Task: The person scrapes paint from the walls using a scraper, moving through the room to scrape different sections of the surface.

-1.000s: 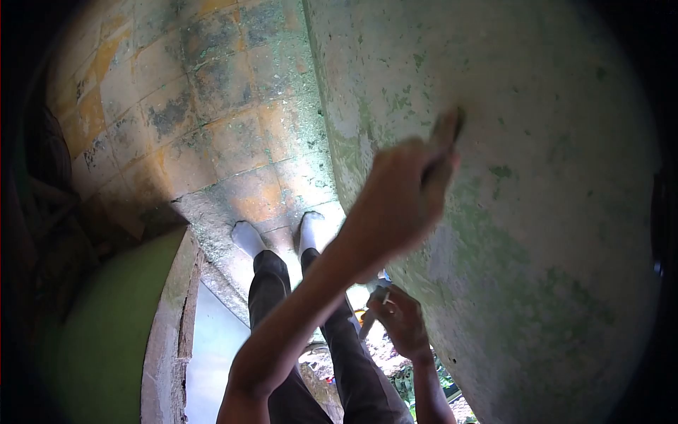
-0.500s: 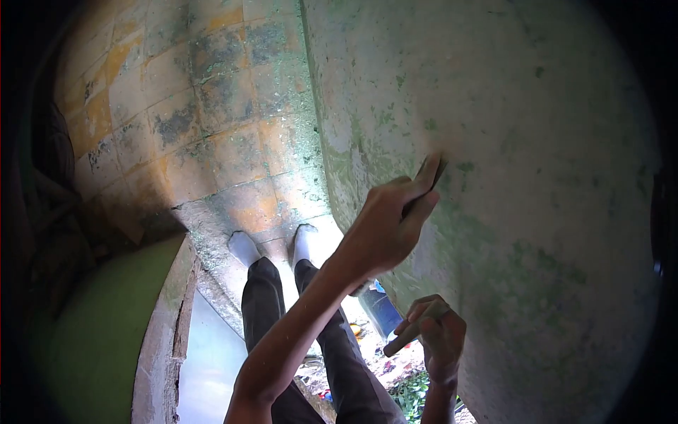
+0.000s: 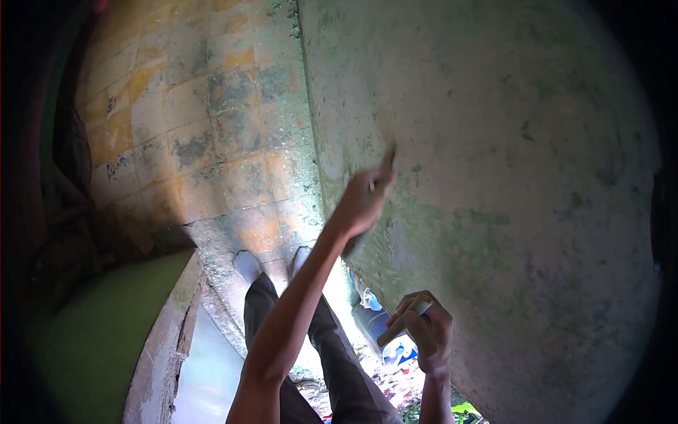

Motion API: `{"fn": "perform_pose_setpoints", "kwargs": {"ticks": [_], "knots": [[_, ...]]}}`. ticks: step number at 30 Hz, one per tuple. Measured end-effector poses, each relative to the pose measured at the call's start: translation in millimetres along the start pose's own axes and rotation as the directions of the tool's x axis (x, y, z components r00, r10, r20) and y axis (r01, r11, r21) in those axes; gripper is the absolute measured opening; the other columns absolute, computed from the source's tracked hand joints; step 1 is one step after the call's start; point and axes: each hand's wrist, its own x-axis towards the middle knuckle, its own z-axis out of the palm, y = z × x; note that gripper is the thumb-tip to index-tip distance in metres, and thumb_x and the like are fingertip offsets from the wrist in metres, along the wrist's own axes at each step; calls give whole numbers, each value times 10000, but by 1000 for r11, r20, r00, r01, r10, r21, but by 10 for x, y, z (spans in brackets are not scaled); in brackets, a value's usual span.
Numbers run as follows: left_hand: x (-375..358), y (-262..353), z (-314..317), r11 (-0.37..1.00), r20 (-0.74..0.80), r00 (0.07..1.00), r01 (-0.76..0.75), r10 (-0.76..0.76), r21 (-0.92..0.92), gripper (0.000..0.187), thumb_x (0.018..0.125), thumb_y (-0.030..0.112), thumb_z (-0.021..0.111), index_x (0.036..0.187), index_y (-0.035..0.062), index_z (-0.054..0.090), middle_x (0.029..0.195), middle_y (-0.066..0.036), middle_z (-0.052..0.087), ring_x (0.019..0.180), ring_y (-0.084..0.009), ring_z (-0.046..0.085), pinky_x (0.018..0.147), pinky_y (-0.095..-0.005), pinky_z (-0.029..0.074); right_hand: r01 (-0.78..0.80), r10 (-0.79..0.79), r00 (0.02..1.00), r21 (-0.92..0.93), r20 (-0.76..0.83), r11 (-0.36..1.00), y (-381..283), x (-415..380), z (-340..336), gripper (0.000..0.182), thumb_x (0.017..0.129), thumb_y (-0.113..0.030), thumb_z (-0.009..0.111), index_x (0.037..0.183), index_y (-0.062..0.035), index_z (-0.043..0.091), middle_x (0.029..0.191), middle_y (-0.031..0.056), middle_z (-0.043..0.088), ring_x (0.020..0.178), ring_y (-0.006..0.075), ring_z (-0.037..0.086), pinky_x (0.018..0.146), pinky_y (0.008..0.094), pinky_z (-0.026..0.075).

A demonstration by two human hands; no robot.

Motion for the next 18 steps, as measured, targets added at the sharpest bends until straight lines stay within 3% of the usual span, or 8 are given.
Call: {"fn": "perform_pose_setpoints", "kwargs": {"ticks": [3,4,7,9,11,14,17,18], "knots": [[-699,-510,186,926,133,936,286,-325,248,510,977,428,493,1388,126,483,561,-8,472,422,-76,409,409,-289,395,20,-17,999,-93,36,995,170,-91,-32,91,865,-39,614,869,51,599,824,131,603,710,212,651,646,337,518],[-950,-577,181,868,248,912,186,-327,460,514,973,434,482,1414,173,447,569,-51,496,465,-99,450,474,-322,423,97,-71,993,-298,96,950,221,-124,-46,95,854,-41,628,876,47,602,816,144,602,699,225,644,637,341,506],[-1663,-1789,-98,817,186,962,61,-202,573,547,940,363,525,1396,72,437,576,-123,594,456,-187,577,488,-347,485,235,-144,969,-560,202,794,133,-236,-46,118,827,-52,660,891,35,610,802,172,595,675,271,616,617,361,480],[-2105,-1646,-299,768,18,961,210,-277,605,545,908,285,578,1394,74,447,559,-104,578,418,-157,556,437,-319,464,150,-34,978,-585,205,797,373,-359,-137,123,847,-72,647,898,35,614,770,148,607,687,256,629,631,353,481],[-2493,-1518,-535,720,-84,825,533,-559,444,574,888,231,606,1411,73,428,582,-88,574,432,-138,553,426,-308,460,376,-228,925,-656,304,654,835,-579,-298,142,858,-114,630,919,14,634,811,170,639,717,312,641,644,389,490],[-3079,-1289,-640,779,-230,798,598,-557,190,458,902,225,606,1305,40,493,612,-36,543,444,-133,536,416,-304,455,176,301,864,-802,403,571,969,-822,-343,283,914,-268,528,982,-23,652,947,200,660,857,383,635,745,451,496],[-3393,-1190,-570,767,-283,719,629,-635,-124,198,934,221,571,1002,36,559,626,-11,503,484,-131,544,421,-293,456,10,378,855,-741,354,672,602,-1035,-165,308,907,-307,488,992,-55,643,949,249,642,936,420,611,834,499,478],[-3432,-996,-474,769,-210,743,583,-635,-263,181,943,228,561,938,47,549,638,-11,502,501,-132,553,430,-294,460,171,210,894,-736,395,655,750,-1089,-161,305,910,-293,484,1001,-44,634,932,258,628,918,430,598,824,496,474]]}}
